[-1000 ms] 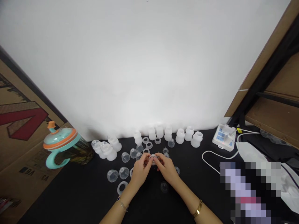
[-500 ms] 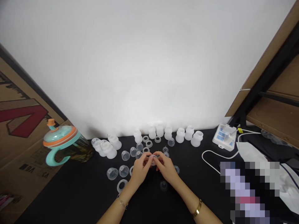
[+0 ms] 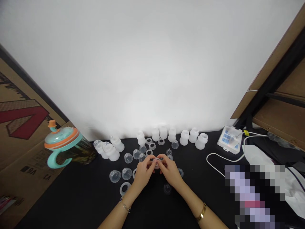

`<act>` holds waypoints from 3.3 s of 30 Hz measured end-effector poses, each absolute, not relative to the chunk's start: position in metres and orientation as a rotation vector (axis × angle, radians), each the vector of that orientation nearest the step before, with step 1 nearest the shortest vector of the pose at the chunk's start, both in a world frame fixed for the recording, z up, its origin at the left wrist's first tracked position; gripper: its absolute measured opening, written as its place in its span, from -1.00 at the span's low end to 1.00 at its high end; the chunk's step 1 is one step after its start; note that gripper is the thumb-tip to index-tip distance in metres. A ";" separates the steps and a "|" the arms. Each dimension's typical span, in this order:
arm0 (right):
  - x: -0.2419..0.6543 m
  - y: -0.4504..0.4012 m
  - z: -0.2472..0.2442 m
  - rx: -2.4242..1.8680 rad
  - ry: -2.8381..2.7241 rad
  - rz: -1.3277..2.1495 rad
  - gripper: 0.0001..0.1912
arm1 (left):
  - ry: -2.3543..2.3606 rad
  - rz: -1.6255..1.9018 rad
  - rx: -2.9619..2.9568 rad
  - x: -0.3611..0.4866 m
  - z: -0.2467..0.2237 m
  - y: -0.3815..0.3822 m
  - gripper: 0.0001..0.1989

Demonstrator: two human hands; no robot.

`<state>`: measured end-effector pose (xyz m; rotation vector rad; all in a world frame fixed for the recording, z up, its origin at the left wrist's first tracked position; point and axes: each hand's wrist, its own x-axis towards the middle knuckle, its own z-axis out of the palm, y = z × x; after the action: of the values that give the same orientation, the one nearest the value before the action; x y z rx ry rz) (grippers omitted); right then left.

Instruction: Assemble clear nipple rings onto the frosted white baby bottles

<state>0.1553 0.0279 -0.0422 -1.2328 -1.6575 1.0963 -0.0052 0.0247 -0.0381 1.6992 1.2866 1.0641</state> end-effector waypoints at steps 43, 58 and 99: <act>0.154 0.026 -0.039 -1.317 -1.774 0.823 -0.68 | 1.360 1.049 1.830 -0.004 -0.033 0.023 -0.78; 0.153 0.026 -0.037 -1.278 -1.739 0.862 -0.67 | 1.407 1.034 1.865 -0.004 -0.032 0.022 -0.83; 0.154 0.026 -0.037 -1.316 -1.825 0.731 -0.77 | 1.429 0.978 1.863 -0.006 -0.034 0.025 -0.85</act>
<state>0.1537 0.0257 -0.0372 -1.3156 -1.8254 0.7313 -0.0062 0.0247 -0.0342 1.8627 1.4290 0.9783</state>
